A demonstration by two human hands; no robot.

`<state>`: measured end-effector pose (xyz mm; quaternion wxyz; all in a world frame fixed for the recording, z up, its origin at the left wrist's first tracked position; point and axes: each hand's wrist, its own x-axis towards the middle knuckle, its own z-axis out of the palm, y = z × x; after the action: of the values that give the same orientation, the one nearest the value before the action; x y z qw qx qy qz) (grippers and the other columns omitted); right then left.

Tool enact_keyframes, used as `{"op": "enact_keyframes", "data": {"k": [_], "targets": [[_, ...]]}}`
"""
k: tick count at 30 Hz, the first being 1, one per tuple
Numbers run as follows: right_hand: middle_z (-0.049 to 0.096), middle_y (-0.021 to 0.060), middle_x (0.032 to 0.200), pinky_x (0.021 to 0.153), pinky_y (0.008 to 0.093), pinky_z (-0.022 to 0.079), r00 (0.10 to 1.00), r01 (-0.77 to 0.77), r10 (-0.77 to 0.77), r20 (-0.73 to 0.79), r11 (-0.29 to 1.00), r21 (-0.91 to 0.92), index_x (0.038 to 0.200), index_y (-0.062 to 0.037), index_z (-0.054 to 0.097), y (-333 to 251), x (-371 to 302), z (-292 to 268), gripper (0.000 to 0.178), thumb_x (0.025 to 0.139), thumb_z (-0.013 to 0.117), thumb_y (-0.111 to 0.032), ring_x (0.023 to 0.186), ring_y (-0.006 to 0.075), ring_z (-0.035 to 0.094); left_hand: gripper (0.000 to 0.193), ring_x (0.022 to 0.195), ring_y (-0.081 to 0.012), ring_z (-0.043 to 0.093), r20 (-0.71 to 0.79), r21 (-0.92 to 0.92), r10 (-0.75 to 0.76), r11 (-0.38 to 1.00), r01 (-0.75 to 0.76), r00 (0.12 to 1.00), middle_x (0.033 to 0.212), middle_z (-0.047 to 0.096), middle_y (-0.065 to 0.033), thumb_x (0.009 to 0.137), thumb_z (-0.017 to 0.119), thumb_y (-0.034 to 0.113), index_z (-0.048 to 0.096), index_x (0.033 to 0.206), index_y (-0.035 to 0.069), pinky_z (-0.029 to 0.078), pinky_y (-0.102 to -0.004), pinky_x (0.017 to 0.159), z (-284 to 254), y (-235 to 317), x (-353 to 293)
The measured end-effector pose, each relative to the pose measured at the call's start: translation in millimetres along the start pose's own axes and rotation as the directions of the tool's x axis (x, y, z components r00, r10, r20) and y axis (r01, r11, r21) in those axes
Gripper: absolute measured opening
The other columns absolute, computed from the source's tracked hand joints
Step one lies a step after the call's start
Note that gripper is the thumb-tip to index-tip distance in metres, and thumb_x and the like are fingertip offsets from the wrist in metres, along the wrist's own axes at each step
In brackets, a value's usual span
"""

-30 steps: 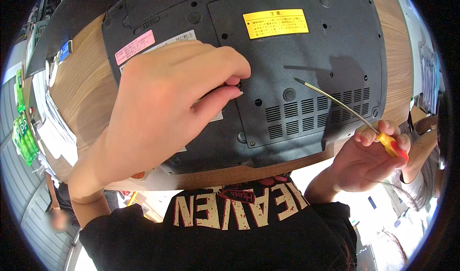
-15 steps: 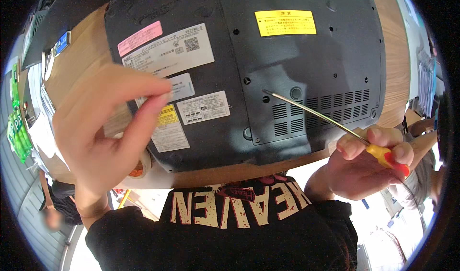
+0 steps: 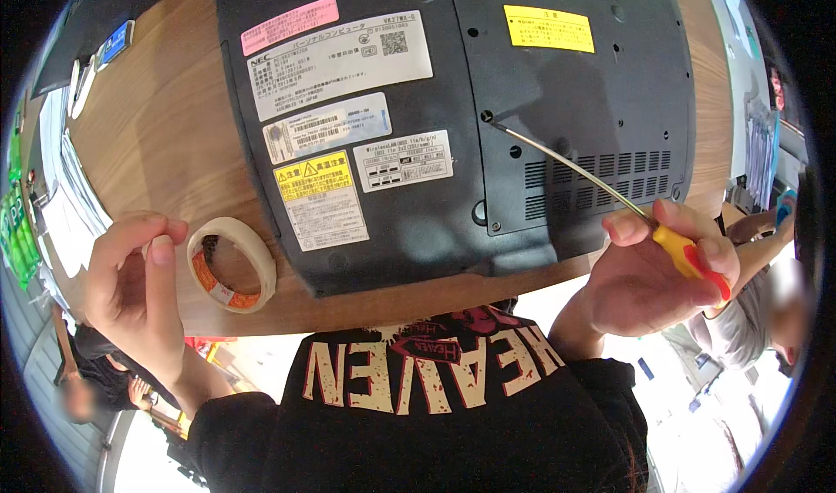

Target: The person uses a screwdriver to tighten screws on the internal components and the outer bottom casing of a laptop, then places the casing back onto the base.

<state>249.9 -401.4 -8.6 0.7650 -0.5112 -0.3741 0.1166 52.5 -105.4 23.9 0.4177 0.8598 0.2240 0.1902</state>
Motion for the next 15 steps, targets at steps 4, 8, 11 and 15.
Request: {"op": "enact_keyframes", "data": {"k": [4, 8, 11, 15], "targets": [[0.053, 0.0258, 0.113, 0.073, 0.0365, 0.057, 0.995, 0.051, -0.061, -0.080, 0.992, -0.113, 0.118, -0.0060, 0.045, 8.0, -2.6, 9.3, 0.040, 0.098, 0.027, -0.036, 0.087, 0.0318, 0.065, 0.012, 0.076, -0.0168, 0.058, -0.046, -0.018, -0.082, 0.997, 0.081, 0.996, 0.084, 0.059, -0.0126, 0.083, 0.052, -0.009, 0.057, 0.093, -0.005, 0.045, -0.0255, 0.072, 0.3, -8.7, -11.9], [0.054, 0.0256, 0.111, 0.071, 0.0360, 0.058, 0.988, 0.073, -0.095, -0.118, 0.981, -0.178, 0.117, -0.0062, 0.046, 8.7, -3.7, 10.7, 0.041, 0.098, 0.026, -0.036, 0.084, 0.0319, 0.065, 0.011, 0.078, -0.0153, 0.059, -0.063, -0.052, -0.121, 0.992, 0.118, 0.991, 0.084, 0.060, -0.0115, 0.084, 0.053, -0.008, 0.057, 0.094, -0.004, 0.045, -0.0244, 0.073, 0.3, -11.9, -17.1], [0.055, 0.0260, 0.110, 0.070, 0.0354, 0.058, 0.992, 0.070, -0.087, -0.096, 0.983, -0.167, 0.116, -0.0059, 0.046, 6.3, -7.0, 4.5, 0.040, 0.098, 0.027, -0.036, 0.083, 0.0320, 0.066, 0.011, 0.078, -0.0147, 0.059, -0.067, -0.069, -0.118, 0.991, 0.113, 0.991, 0.085, 0.060, -0.0109, 0.084, 0.053, -0.007, 0.057, 0.095, -0.004, 0.045, -0.0236, 0.073, -0.8, -14.8, -19.7], [0.055, 0.0265, 0.109, 0.068, 0.0344, 0.059, 0.989, 0.088, -0.109, -0.101, 0.976, -0.197, 0.116, -0.0049, 0.046, 11.2, -6.4, 7.3, 0.040, 0.098, 0.027, -0.035, 0.082, 0.0320, 0.066, 0.011, 0.078, -0.0145, 0.059, -0.079, -0.047, -0.137, 0.990, 0.134, 0.987, 0.085, 0.060, -0.0106, 0.085, 0.053, -0.007, 0.057, 0.095, -0.004, 0.045, -0.0234, 0.073, -1.6, -17.6, -22.6]]}}
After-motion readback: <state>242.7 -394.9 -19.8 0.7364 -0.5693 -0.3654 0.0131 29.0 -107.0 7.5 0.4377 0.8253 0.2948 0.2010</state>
